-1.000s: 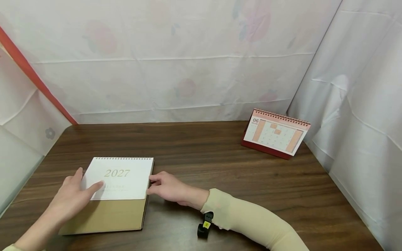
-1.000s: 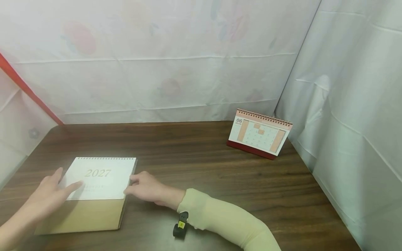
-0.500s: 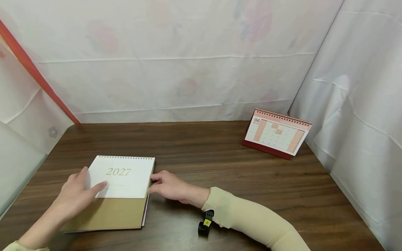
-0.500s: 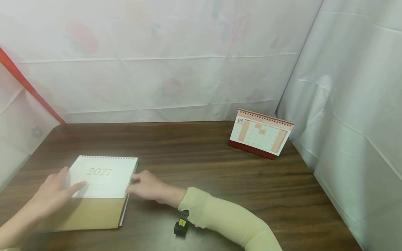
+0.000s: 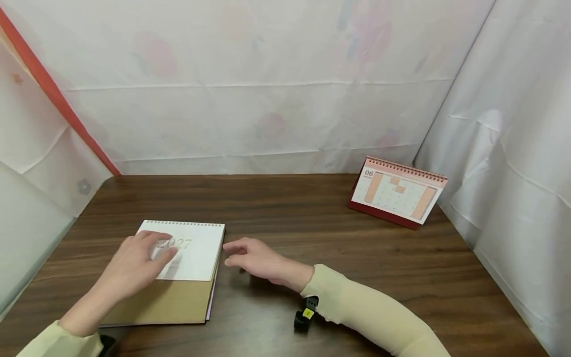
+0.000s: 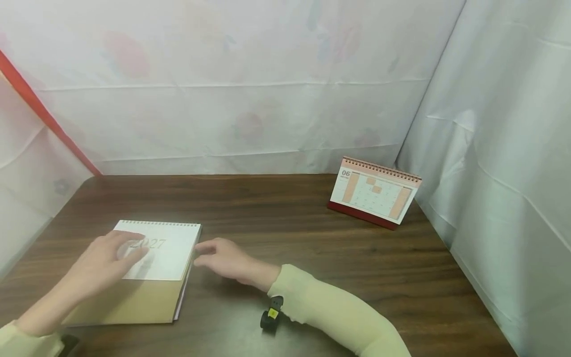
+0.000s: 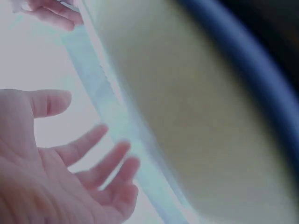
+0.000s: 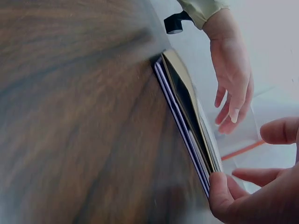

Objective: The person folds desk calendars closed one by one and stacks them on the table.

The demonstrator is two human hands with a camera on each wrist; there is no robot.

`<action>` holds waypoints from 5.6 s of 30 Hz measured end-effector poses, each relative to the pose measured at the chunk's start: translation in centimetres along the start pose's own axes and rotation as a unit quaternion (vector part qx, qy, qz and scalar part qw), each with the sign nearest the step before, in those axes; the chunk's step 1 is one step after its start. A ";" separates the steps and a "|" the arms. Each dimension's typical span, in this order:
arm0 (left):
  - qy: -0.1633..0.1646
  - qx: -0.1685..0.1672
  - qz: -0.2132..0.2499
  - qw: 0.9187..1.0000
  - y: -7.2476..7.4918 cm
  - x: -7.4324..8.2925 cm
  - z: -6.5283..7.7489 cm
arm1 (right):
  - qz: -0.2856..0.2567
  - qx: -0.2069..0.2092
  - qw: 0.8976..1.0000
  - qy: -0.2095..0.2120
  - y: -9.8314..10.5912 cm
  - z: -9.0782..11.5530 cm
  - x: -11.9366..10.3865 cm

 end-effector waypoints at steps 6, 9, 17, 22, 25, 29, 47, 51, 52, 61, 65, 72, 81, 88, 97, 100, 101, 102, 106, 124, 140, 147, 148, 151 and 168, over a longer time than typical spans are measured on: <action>-0.024 -0.039 0.031 0.998 -0.5 3.3 -1.3 | -0.025 0.000 1.000 0.017 2.0 1.0 0.7; -0.053 -0.050 0.039 0.997 -1.2 5.0 -2.4 | -0.042 0.002 0.999 0.021 3.8 1.8 1.4; -0.091 -0.095 0.064 0.989 -3.5 10.2 -6.1 | -0.028 0.046 0.998 0.026 10.1 5.5 3.2; -0.119 -0.116 0.083 0.983 -5.1 13.5 -8.3 | 0.012 0.120 0.993 0.016 14.2 7.9 4.2; -0.133 -0.116 0.098 0.979 -6.0 15.4 -9.9 | 0.027 0.166 0.986 0.018 16.6 9.4 4.6; -0.137 -0.117 0.152 0.972 -7.1 17.8 -11.9 | 0.026 0.231 0.972 0.026 19.6 11.6 4.9; 0.001 -0.100 0.493 0.864 -13.5 27.0 -19.1 | 0.092 0.639 0.764 0.001 31.7 20.4 6.3; 0.010 -0.101 0.481 0.871 -14.9 28.3 -20.3 | 0.046 0.645 0.760 -0.065 33.6 20.7 7.4; 0.010 -0.102 0.476 0.874 -15.3 28.7 -20.6 | 0.029 0.632 0.771 -0.079 33.9 20.6 7.8; 0.019 -0.136 0.422 0.896 -17.2 32.1 -21.8 | -0.053 0.523 0.842 -0.124 34.1 19.1 10.3; 0.025 -0.154 0.438 0.885 -17.2 33.7 -21.9 | -0.064 0.519 0.844 -0.118 34.1 19.2 10.5; -0.003 -0.172 0.454 0.874 -17.2 35.2 -21.9 | -0.069 0.513 0.847 -0.122 33.8 19.3 10.5; 0.005 -0.179 0.451 0.874 -16.7 34.9 -22.1 | -0.068 0.513 0.847 -0.124 33.4 19.0 9.9; -0.001 -0.196 0.463 0.864 -16.6 34.8 -22.4 | -0.075 0.521 0.842 -0.115 33.3 19.0 10.1; -0.004 -0.209 0.465 0.860 -16.7 34.9 -22.5 | -0.105 0.530 0.836 -0.097 33.0 19.4 10.4; 0.002 -0.213 0.465 0.859 -16.8 34.8 -22.5 | -0.130 0.533 0.832 -0.079 32.8 19.3 10.5; 0.004 -0.214 0.465 0.859 -16.8 34.8 -22.5 | -0.142 0.535 0.830 -0.072 32.8 19.3 10.5; 0.006 -0.216 0.465 0.858 -16.8 34.8 -22.4 | -0.154 0.540 0.825 -0.063 32.7 19.4 10.5; 0.005 -0.218 0.466 0.857 -16.7 34.8 -22.5 | -0.196 0.551 0.811 -0.021 32.6 19.5 10.4; 0.026 -0.133 0.477 0.868 -15.1 35.3 -22.6 | -0.292 0.539 0.785 0.090 33.0 20.0 9.2; 0.012 -0.030 0.512 0.858 -14.5 35.0 -23.3 | -0.378 0.606 0.685 0.145 34.3 20.6 8.2; -0.013 0.016 0.519 0.855 -13.8 35.0 -23.7 | -0.368 0.622 0.666 0.184 34.4 21.0 7.7; -0.015 0.021 0.515 0.857 -13.7 35.0 -23.7 | -0.369 0.623 0.663 0.191 34.4 21.0 7.7; -0.020 0.032 0.507 0.861 -13.5 34.8 -23.9 | -0.384 0.619 0.653 0.208 34.5 21.1 7.5; -0.020 0.033 0.535 0.844 -13.0 34.5 -23.8 | -0.412 0.583 0.664 0.222 34.6 22.1 7.6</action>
Point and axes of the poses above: each hand's wrist, its own z-axis away from the middle knuckle, its own y-axis out of the back of the hand, x = y × z, the point moved 3 cm from there along -z, towards the middle knuckle
